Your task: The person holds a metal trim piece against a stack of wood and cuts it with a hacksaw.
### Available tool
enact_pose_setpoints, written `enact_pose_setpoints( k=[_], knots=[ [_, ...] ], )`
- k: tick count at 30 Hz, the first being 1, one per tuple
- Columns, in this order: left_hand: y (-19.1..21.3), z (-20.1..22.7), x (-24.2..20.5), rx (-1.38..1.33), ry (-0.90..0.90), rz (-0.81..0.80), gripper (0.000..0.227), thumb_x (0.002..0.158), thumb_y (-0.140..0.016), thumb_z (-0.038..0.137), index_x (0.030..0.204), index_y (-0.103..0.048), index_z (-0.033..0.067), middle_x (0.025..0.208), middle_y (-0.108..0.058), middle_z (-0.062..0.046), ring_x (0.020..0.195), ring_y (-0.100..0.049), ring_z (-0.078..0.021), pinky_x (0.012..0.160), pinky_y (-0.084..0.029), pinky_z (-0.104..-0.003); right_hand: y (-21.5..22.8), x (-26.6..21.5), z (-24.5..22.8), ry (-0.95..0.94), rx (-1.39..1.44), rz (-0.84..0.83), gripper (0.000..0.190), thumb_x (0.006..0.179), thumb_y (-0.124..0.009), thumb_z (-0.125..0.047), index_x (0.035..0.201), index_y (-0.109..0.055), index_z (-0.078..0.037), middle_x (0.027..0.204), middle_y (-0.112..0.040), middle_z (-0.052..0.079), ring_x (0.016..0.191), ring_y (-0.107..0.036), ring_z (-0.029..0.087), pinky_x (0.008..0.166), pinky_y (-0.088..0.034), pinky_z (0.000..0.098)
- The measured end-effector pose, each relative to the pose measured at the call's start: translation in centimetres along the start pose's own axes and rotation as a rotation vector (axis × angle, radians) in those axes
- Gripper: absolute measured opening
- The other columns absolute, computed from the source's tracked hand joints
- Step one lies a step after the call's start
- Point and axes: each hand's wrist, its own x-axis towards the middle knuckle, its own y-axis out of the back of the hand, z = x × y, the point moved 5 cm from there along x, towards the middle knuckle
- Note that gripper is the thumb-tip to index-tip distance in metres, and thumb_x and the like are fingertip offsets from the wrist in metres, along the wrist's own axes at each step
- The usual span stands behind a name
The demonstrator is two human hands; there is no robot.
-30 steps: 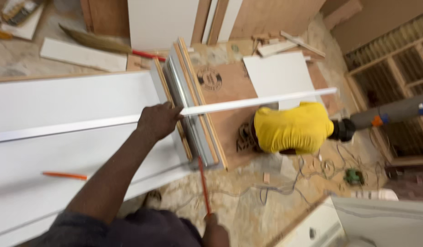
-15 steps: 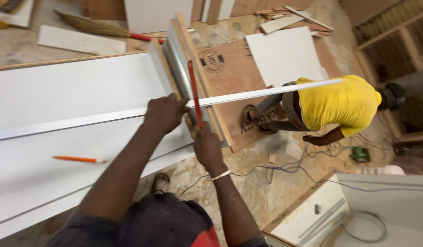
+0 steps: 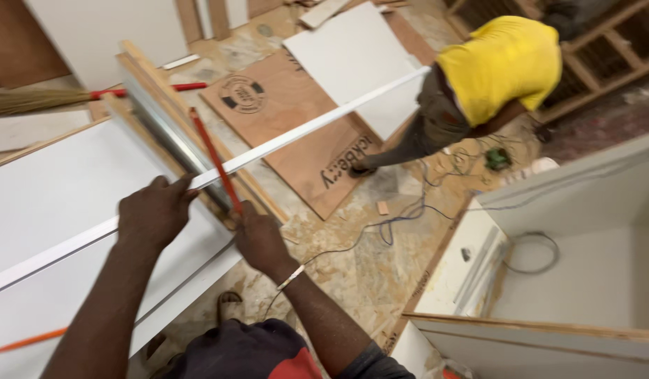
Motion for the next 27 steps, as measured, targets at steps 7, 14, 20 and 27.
enact_pose_setpoints(
  k=[7,14,20,27],
  knots=[
    [-1.0,0.0,0.3,-0.051,-0.034,0.073,0.037,0.103,-0.052,0.049,0.129,-0.064,0.0252,0.099,-0.067,-0.011,0.083,-0.071,-0.0325,0.066,-0.056,-0.05,-0.6,1.8,1.4,-0.032,-0.048,-0.05,0.018,0.103,-0.054,-0.022,0.108,-0.059,-0.004,0.078,-0.069,0.026,0.074,-0.067,0.048,0.065,-0.051,0.0582],
    [-1.1,0.3,0.2,-0.004,0.002,-0.027,0.044,0.104,-0.043,0.052,0.134,-0.061,0.0243,0.094,-0.064,-0.009,0.075,-0.071,-0.0215,0.063,-0.058,-0.04,-2.0,2.7,0.4,-0.01,-0.291,-0.133,0.022,0.104,-0.053,-0.024,0.108,-0.054,-0.002,0.072,-0.068,0.027,0.07,-0.067,0.049,0.065,-0.05,0.0607],
    [-1.1,0.3,0.0,-0.008,-0.011,0.003,0.043,0.104,-0.044,0.05,0.135,-0.06,0.0245,0.093,-0.065,-0.009,0.074,-0.071,-0.0225,0.06,-0.059,-0.041,-2.6,3.7,-0.2,-0.017,-0.258,-0.196,0.026,0.104,-0.051,-0.024,0.116,-0.053,-0.001,0.071,-0.067,0.026,0.068,-0.068,0.048,0.061,-0.053,0.0584],
    [-1.8,0.2,0.2,0.026,-0.054,0.044,0.042,0.106,-0.045,0.047,0.133,-0.06,0.0192,0.095,-0.067,-0.008,0.074,-0.072,-0.0223,0.06,-0.059,-0.041,-3.0,4.3,-0.9,0.024,-0.315,-0.194,0.024,0.098,-0.052,-0.015,0.116,-0.052,0.001,0.074,-0.069,0.028,0.07,-0.069,0.049,0.063,-0.053,0.0601]
  ],
)
